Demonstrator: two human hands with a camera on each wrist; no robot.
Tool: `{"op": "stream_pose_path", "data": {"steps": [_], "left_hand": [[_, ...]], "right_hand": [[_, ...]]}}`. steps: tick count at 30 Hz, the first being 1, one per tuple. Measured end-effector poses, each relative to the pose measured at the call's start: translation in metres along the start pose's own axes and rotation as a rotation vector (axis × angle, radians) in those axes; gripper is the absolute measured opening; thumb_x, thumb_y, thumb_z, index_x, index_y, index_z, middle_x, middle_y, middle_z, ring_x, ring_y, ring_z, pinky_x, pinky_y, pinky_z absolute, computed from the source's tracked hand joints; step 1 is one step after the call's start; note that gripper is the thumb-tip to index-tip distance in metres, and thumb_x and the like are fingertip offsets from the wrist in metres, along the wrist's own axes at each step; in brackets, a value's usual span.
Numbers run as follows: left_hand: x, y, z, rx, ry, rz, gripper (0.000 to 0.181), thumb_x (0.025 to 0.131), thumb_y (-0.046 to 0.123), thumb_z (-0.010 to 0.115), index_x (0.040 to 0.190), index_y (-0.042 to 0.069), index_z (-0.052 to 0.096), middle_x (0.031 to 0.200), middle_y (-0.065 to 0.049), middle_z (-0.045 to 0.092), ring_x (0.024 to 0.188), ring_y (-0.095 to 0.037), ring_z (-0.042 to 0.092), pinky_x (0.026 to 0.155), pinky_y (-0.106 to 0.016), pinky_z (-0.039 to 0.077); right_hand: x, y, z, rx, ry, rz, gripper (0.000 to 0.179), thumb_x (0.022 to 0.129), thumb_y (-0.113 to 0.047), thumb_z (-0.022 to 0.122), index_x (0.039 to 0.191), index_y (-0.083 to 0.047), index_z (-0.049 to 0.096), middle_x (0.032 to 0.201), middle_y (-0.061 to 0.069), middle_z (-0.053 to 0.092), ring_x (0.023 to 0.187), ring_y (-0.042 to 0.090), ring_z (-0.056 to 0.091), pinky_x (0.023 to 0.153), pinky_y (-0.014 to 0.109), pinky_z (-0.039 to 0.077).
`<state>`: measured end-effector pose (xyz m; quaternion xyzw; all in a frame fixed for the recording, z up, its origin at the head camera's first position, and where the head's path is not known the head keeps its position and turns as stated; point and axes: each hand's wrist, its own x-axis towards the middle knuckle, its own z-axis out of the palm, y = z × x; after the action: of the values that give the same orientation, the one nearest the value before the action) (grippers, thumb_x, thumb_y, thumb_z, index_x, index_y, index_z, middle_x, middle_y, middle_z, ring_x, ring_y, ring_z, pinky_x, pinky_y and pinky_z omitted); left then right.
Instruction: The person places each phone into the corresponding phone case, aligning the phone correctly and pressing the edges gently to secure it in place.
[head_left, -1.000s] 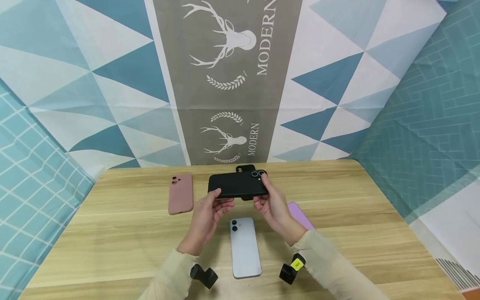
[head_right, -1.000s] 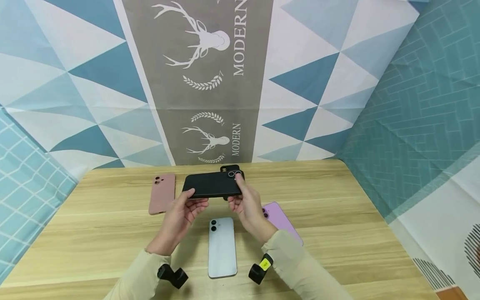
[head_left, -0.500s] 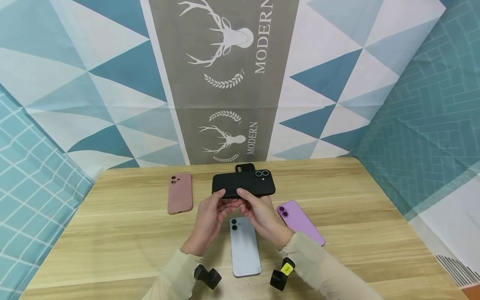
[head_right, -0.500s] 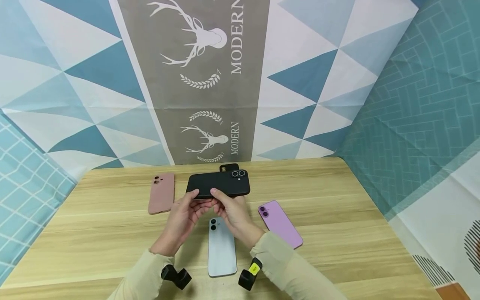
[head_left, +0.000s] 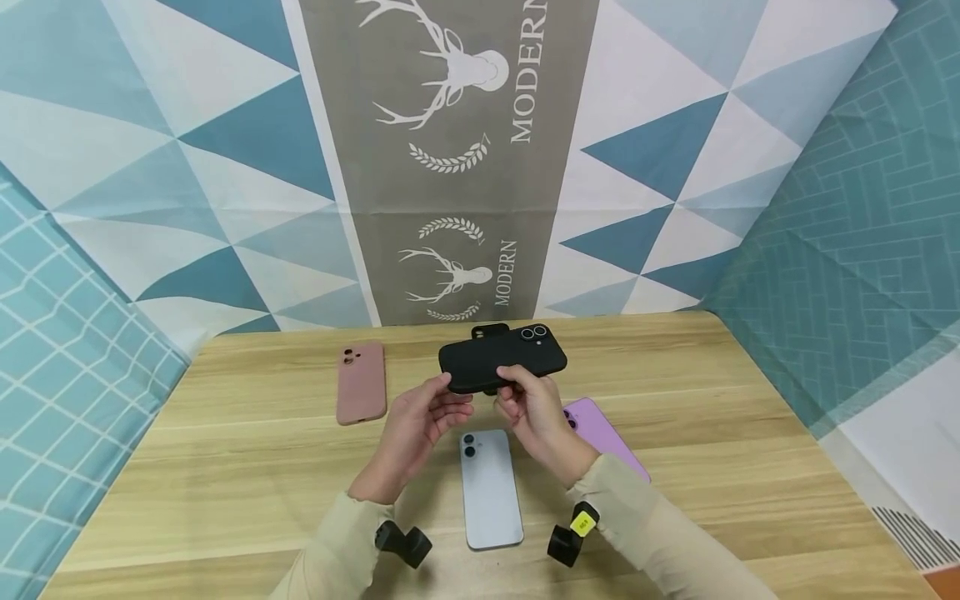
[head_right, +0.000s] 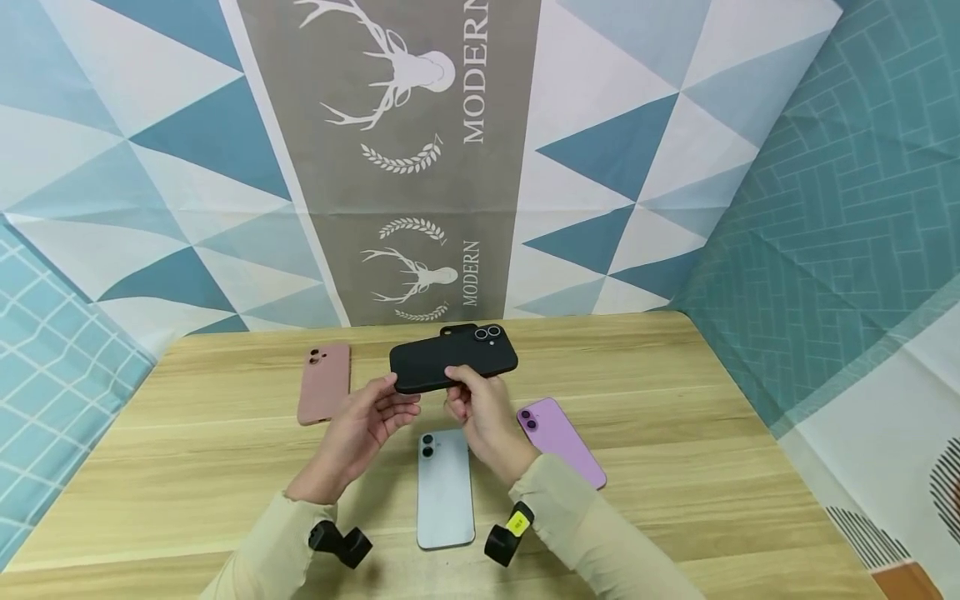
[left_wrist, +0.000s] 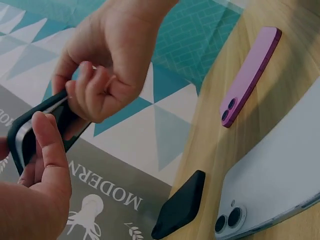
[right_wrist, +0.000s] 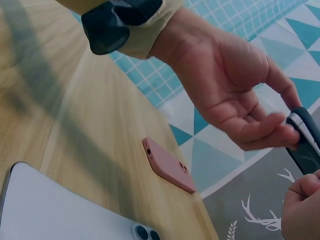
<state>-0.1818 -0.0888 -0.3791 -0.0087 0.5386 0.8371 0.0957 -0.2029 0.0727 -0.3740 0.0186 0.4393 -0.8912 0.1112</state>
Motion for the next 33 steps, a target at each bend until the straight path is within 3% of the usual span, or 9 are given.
{"op": "stream_pose_path", "data": {"steps": [6,14,19,27,30,31,33], "left_hand": [[0.000,0.000,0.002,0.058,-0.012,-0.001,0.014,0.093,0.015,0.057,0.086,0.006,0.066,0.075,0.000,0.069,0.071,-0.009,0.066,0.070,-0.020,0.057],[-0.001,-0.006,0.006,0.069,0.044,0.019,0.015,0.091,0.012,0.060,0.078,0.008,0.067,0.072,0.000,0.070,0.068,-0.008,0.066,0.071,-0.020,0.057],[-0.001,-0.008,0.008,0.060,0.064,0.037,0.013,0.089,0.012,0.063,0.077,0.009,0.066,0.071,0.001,0.069,0.067,-0.007,0.065,0.070,-0.019,0.057],[-0.003,-0.013,0.004,0.080,-0.029,0.130,0.013,0.084,0.019,0.070,0.079,0.008,0.065,0.071,0.003,0.069,0.067,-0.004,0.066,0.067,-0.018,0.057],[-0.004,-0.013,0.005,0.087,-0.006,0.105,0.012,0.087,0.014,0.067,0.078,0.007,0.063,0.068,0.002,0.068,0.065,-0.004,0.064,0.066,-0.018,0.056],[-0.006,-0.010,0.009,0.093,0.038,0.063,0.013,0.086,0.012,0.066,0.076,0.007,0.061,0.066,0.003,0.067,0.064,-0.004,0.063,0.066,-0.017,0.056],[-0.006,-0.009,0.011,0.092,0.057,0.034,0.012,0.088,0.009,0.063,0.076,0.006,0.061,0.066,0.002,0.066,0.063,-0.005,0.062,0.066,-0.017,0.055]], "right_hand": [[0.003,0.001,-0.004,-0.017,-0.020,0.019,0.033,0.086,-0.003,0.049,0.055,-0.012,0.048,0.048,-0.005,0.043,0.039,0.005,0.029,0.040,0.016,0.022],[-0.001,0.007,-0.004,-0.098,-0.117,0.067,0.009,0.093,-0.008,0.049,0.086,-0.012,0.053,0.059,-0.005,0.056,0.051,0.004,0.047,0.050,0.016,0.039],[-0.002,0.008,-0.003,-0.149,-0.136,0.046,0.008,0.093,-0.009,0.051,0.086,-0.012,0.053,0.059,-0.006,0.057,0.051,0.004,0.048,0.050,0.015,0.042],[-0.003,0.006,-0.004,-0.235,-0.150,0.052,0.020,0.094,-0.011,0.050,0.075,-0.012,0.056,0.056,-0.006,0.055,0.047,0.004,0.045,0.049,0.016,0.039],[-0.003,0.006,-0.005,-0.244,-0.143,0.058,0.020,0.094,-0.011,0.049,0.075,-0.012,0.056,0.056,-0.006,0.055,0.048,0.004,0.045,0.050,0.016,0.039],[-0.003,0.006,-0.005,-0.245,-0.142,0.059,0.020,0.095,-0.011,0.049,0.075,-0.012,0.056,0.056,-0.006,0.055,0.048,0.004,0.045,0.050,0.016,0.039],[-0.002,0.006,-0.005,-0.241,-0.144,0.062,0.021,0.094,-0.010,0.049,0.075,-0.011,0.056,0.055,-0.006,0.055,0.047,0.004,0.045,0.049,0.016,0.039]]}}
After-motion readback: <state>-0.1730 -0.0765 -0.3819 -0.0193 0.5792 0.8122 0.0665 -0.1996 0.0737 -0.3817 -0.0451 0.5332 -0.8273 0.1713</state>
